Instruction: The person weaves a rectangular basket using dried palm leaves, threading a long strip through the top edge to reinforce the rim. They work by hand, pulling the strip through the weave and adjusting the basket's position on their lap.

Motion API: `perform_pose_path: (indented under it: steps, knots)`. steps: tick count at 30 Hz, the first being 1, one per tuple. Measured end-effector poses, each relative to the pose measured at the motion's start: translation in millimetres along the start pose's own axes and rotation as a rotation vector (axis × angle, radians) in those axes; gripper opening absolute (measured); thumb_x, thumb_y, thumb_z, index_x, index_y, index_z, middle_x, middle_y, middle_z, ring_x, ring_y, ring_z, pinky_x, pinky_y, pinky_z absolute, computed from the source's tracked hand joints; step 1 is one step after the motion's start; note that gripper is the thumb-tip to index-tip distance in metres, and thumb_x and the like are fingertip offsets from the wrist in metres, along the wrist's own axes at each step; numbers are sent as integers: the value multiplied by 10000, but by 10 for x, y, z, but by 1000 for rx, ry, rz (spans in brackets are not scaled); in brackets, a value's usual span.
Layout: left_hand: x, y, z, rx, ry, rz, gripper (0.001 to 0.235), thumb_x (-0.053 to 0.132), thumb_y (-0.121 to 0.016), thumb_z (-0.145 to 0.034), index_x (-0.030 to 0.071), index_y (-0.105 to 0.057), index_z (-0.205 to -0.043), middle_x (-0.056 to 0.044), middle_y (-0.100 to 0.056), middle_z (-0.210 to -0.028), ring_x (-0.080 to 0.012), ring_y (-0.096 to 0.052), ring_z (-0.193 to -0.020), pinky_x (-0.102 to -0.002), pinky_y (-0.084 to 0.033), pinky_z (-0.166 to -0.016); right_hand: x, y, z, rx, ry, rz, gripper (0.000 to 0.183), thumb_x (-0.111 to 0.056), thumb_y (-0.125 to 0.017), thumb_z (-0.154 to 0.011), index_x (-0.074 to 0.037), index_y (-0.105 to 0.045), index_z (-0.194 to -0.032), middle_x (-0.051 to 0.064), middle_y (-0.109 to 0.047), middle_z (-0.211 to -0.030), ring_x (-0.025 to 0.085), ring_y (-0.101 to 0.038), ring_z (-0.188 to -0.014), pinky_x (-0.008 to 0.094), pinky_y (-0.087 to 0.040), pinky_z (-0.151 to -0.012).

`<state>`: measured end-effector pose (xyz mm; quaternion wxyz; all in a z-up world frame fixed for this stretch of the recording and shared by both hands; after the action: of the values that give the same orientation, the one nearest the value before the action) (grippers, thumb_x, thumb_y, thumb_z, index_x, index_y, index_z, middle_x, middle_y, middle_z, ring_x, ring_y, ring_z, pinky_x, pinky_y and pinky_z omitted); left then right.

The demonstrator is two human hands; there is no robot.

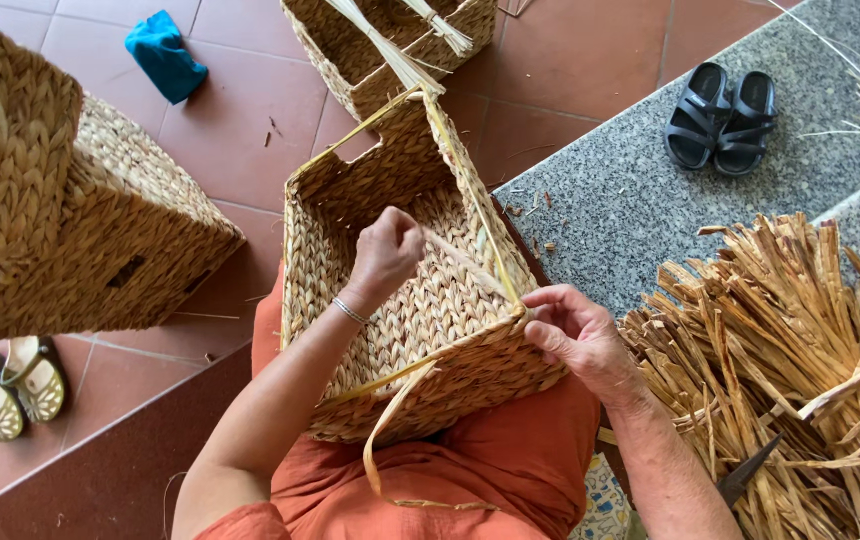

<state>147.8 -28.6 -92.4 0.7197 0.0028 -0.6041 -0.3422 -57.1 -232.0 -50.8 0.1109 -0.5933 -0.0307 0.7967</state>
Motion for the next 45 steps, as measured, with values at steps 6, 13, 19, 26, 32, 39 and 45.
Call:
perform_pose_path:
  steps: [6,13,19,26,32,39,45]
  knots:
    - [258,-259,404,-520,372,472,254,207,-611,-992,-34,-681,-1028,-88,-727,-844,-124,-668,-661,-283,-639,-627,103,120,9,101,45,30,310,-230,-749,-925,-54,-681,-1170,-49,-627,-785,18,-510,-617,187,-427,-506]
    - [444,-739,477,-541,175,746,287,261,-703,-1011,-25,-678,-1017,-101,-702,-882,-139,-668,-738,-306,-613,-723,32,94,119,229,158,26,272,-189,-743,-955,-32,-724,-1176,-70,-603,-849,1,-450,-655,169,-364,-539]
    - [413,-881,365,-385,232,894,118,102,-618,-962,-11,-586,-968,-133,-704,-829,-216,-749,-661,-341,-663,-620,-136,-109,172,214,333,65,258,-176,-737,-981,-30,-694,-1189,-71,-608,-975,3,-537,-861,156,-445,-768]
    - [424,-952,325,-255,175,948,168,96,-641,-963,-15,-516,-964,-137,-677,-815,-223,-721,-614,-354,-641,-553,-70,-51,153,282,267,33,212,-159,-744,-970,-40,-716,-1143,-103,-560,-917,-13,-446,-771,154,-359,-656]
    - [384,-500,364,-444,259,602,360,445,-549,-966,95,-588,-1043,-96,-717,-827,-178,-696,-666,-327,-628,-566,-50,-20,196,378,351,181,230,-206,-733,-1002,-49,-716,-1170,-117,-500,-879,-15,-394,-735,148,-330,-640]
    - [896,305,1391,-459,-594,-370,695,483,-780,-744,-21,-618,-1194,-150,-685,-958,-262,-658,-869,-401,-583,-700,-175,-103,145,513,546,417,202,-246,-692,-1051,-54,-684,-1115,-76,-558,-1056,-14,-472,-782,160,-421,-656]
    - [786,169,1422,-494,-542,-1063,369,277,-726,-864,-14,-644,-1075,-116,-669,-938,-224,-613,-852,-357,-558,-696,-59,-40,132,521,429,328,210,-229,-686,-1059,-72,-641,-1191,-74,-618,-956,-22,-476,-750,155,-412,-658]
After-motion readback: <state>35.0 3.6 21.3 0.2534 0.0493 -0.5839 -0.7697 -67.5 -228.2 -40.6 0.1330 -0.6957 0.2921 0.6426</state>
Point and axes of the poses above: each hand's wrist, its own z-axis away from the middle knuckle, its own y-axis out of the back of the hand, x = y × z, the point moved 6 cm from there along -z, towards the middle knuckle
